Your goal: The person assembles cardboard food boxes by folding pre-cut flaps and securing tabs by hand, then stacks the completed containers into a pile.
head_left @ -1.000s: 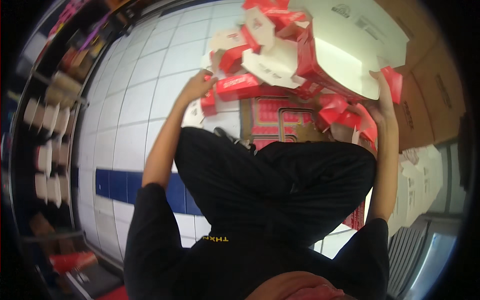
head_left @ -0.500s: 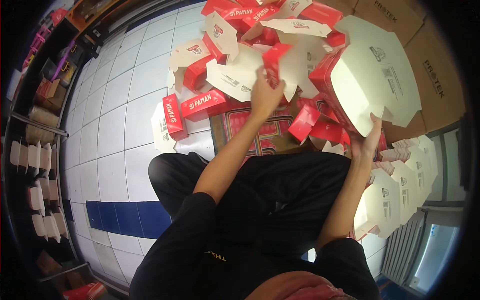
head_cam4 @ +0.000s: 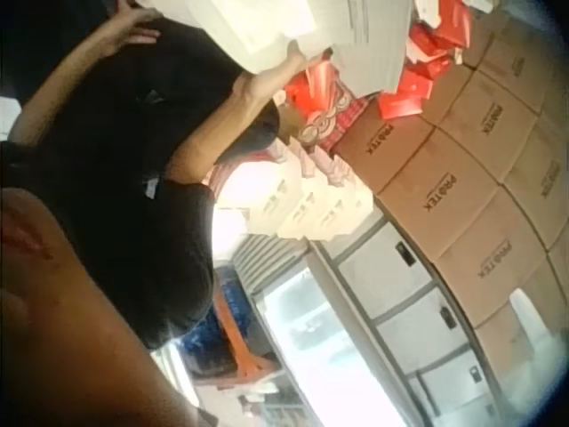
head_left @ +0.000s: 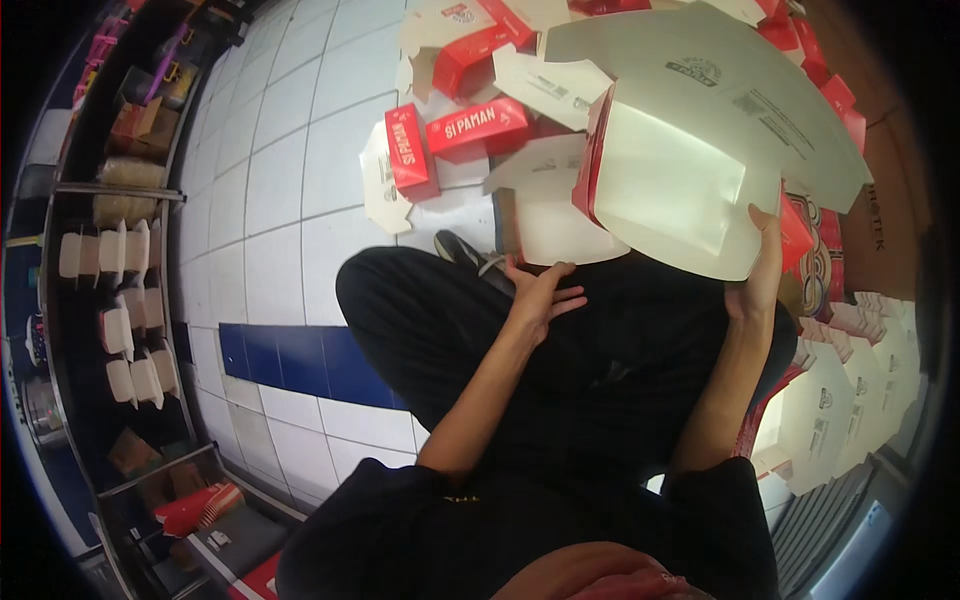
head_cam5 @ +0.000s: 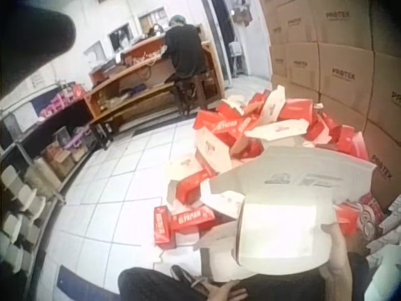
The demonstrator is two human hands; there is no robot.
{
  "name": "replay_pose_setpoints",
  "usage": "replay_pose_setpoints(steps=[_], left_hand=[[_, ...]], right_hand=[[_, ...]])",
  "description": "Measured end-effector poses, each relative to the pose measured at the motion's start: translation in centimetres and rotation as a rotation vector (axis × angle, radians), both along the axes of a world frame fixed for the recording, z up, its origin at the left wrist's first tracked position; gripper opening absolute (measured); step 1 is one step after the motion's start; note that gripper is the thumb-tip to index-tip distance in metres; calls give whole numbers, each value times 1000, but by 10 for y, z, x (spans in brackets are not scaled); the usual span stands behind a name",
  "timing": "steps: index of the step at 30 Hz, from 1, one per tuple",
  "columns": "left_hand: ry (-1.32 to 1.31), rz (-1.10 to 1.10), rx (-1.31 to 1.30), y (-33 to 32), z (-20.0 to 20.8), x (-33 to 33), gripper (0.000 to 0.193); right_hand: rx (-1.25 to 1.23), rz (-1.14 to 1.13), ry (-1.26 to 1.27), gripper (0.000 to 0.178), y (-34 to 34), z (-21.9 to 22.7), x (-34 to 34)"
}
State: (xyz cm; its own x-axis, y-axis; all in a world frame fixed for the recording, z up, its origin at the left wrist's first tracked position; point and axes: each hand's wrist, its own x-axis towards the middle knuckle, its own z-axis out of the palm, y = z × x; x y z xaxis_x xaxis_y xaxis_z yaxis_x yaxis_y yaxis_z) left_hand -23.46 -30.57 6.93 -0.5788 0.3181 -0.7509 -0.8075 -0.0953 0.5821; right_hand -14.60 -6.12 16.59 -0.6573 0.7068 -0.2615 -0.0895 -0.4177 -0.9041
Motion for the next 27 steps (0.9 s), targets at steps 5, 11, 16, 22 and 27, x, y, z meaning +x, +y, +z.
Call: replay_pose_setpoints(steps=[5,11,16,22,27], left_hand=[[183,-142,-143,-36,21,-24,108],[228,-155,-176,-22,-41,-82,75],[236,59,152,12,-51,-84,67],[53,160,209,20,-26,-90,57],[128,39,72,7,-85,-96,47]], right_hand=[[250,151,-184,64,-10,12,6],[303,280,-369,50,-9,-39,-37],[578,353,-395,50,-18,-54,-97],[718,328,-379,49,1,-58,-93],[588,452,-508,48,-9,-39,-88]])
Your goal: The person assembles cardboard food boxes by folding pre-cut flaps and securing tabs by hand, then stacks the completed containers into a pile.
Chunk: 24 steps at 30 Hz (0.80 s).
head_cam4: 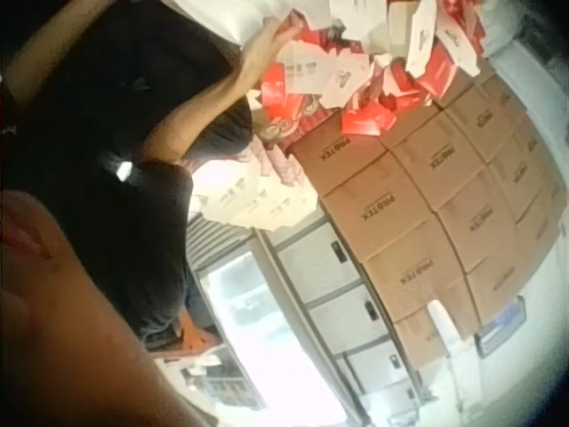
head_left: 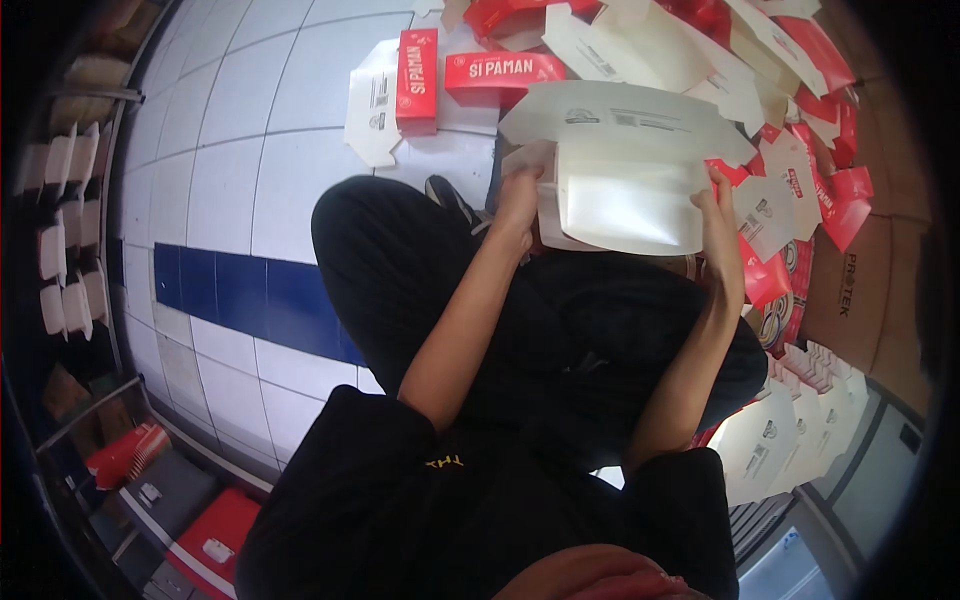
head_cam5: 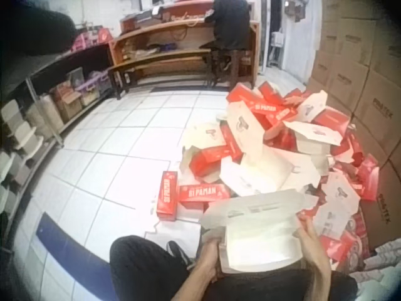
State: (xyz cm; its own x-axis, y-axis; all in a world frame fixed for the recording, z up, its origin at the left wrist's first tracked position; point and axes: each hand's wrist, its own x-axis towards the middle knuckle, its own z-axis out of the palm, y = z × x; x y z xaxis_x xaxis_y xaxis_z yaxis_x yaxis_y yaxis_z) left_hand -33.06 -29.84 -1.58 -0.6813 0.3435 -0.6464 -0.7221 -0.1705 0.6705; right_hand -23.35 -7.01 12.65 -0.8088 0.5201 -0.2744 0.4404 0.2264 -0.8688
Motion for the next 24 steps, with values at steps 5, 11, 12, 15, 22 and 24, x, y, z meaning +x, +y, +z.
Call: replay_pose_setpoints(steps=[5,11,12,15,22,24], left_hand=[[-6,91,157,14,11,4,46],[-19,102,15,5,26,8,46],[-10,101,56,4,28,8,46],[-29,76,82,8,47,4,51],[-109,199,30,7,57,8,68],[-149,248,63,7,51,9,74]], right_hand=[[68,28,58,53,3,-60,-6],[-325,-110,84,64,18,-7,23],[-332,-137,60,61,18,4,24],[-165,-44,-18,56,39,-12,31],[-141,-16,19,44,29,-77,-14],[-99,31,22,44,28,-92,-19]])
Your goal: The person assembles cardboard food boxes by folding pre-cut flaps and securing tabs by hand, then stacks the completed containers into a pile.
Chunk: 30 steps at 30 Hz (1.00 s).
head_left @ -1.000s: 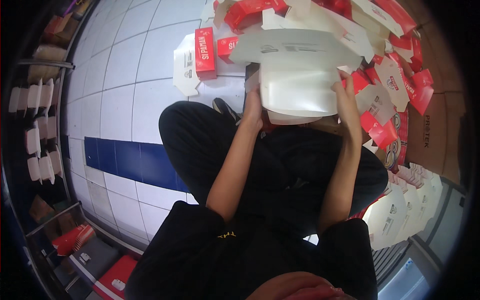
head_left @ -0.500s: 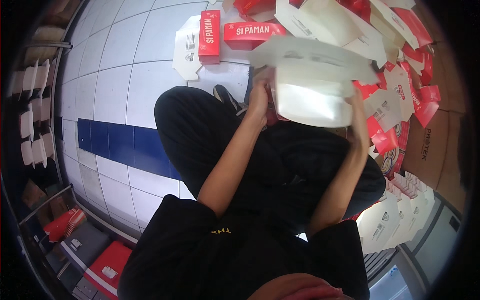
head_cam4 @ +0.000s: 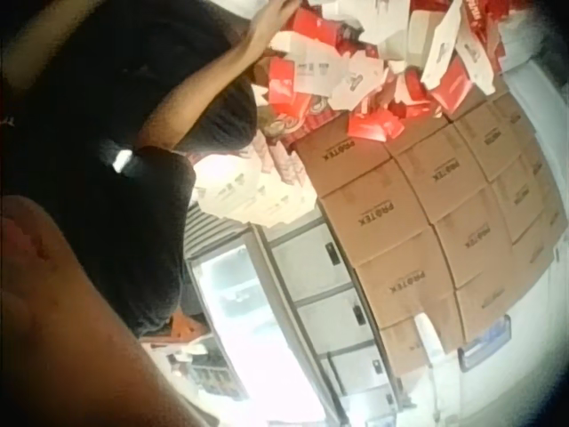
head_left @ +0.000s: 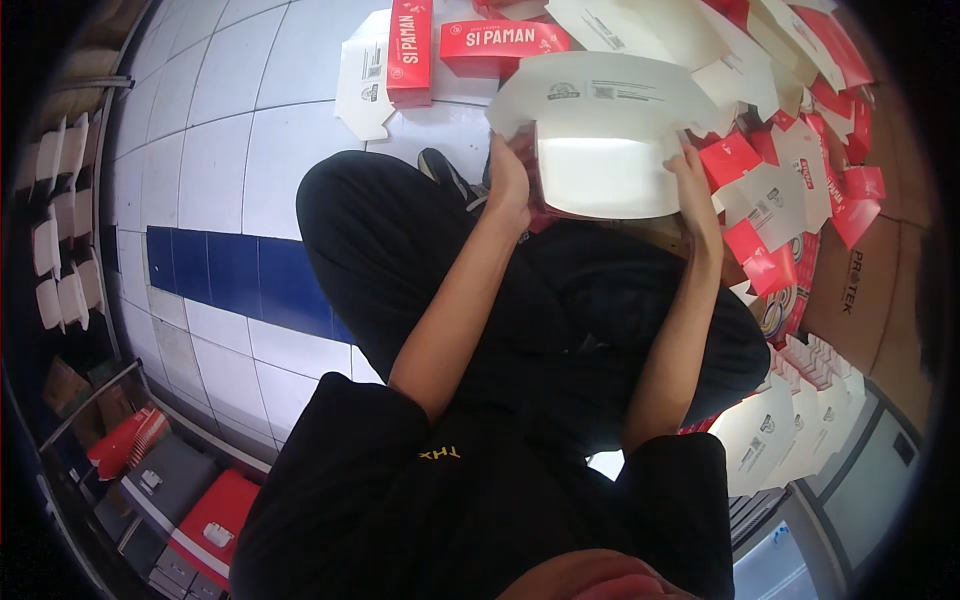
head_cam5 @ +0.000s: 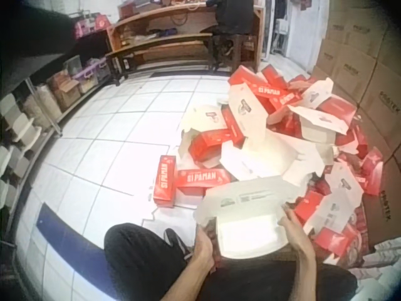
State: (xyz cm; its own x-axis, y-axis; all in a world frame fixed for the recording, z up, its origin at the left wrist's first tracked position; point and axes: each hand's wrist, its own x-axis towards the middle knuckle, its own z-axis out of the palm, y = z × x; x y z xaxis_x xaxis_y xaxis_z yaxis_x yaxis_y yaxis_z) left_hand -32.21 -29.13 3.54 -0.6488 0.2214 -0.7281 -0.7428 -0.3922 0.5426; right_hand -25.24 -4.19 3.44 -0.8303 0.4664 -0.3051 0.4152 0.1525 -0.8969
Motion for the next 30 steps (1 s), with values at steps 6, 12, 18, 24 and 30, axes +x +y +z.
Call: replay_pose_setpoints(steps=[6,12,18,24,30], left_hand=[[26,20,43,6,5,8,75],[177,9,-12,8,-20,10,60],[250,-25,-77,5,-17,11,54],[241,-61,-82,6,-8,11,58],[243,-82,-69,8,17,16,58]], right_hand=[[90,37,6,54,-3,-24,2],[14,27,-58,59,-21,-20,10],[-142,7,-50,58,-33,-7,9],[-175,-27,-29,55,-40,-1,11],[-283,-60,-32,57,-36,-11,14]])
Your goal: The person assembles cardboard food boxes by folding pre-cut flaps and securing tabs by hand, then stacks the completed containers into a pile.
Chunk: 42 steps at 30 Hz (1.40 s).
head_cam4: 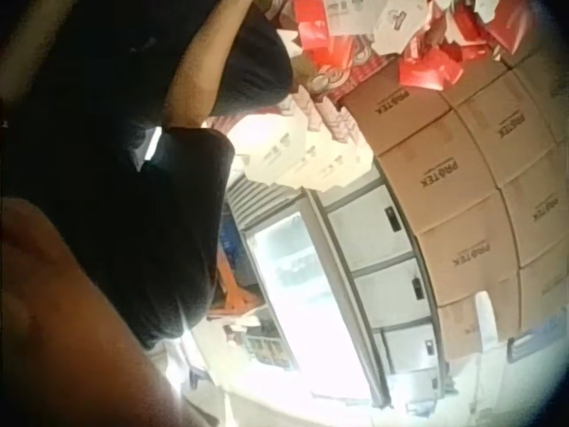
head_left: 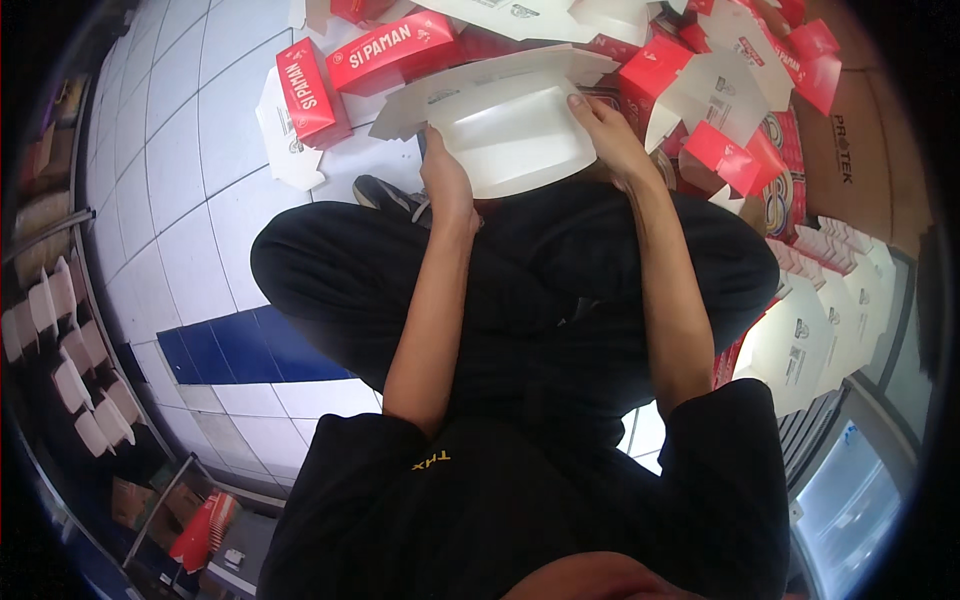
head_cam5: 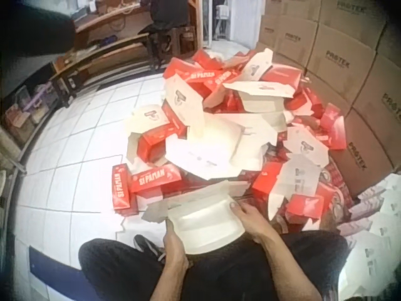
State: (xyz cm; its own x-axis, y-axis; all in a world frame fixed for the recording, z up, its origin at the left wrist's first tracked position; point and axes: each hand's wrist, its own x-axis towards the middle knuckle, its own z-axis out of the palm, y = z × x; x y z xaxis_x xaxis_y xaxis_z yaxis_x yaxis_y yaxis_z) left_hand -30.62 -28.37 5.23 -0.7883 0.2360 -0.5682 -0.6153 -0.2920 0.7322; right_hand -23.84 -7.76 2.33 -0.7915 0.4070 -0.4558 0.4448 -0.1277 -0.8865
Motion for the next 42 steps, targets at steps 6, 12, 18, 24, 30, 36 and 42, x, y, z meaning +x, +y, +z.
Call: replay_pose_setpoints(steps=[6,12,18,24,30,36,42], left_hand=[[-10,9,-81,-3,-8,0,58],[22,54,-117,-3,-13,0,55],[156,43,-185,-2,-24,-4,55],[134,-35,-288,-1,-21,-18,57],[263,-219,-404,-10,-47,-29,49],[415,-447,-850,-38,-94,-77,44],[338,-497,-856,-31,-46,-97,42]], right_hand=[[85,111,14,63,-9,23,1],[50,175,-51,71,-7,35,-3],[440,163,-167,70,-7,7,-19],[337,189,-176,63,-1,15,-21],[541,157,-81,56,5,-25,-25],[568,7,-29,54,-9,-10,-18],[-347,-834,36,40,12,6,49]])
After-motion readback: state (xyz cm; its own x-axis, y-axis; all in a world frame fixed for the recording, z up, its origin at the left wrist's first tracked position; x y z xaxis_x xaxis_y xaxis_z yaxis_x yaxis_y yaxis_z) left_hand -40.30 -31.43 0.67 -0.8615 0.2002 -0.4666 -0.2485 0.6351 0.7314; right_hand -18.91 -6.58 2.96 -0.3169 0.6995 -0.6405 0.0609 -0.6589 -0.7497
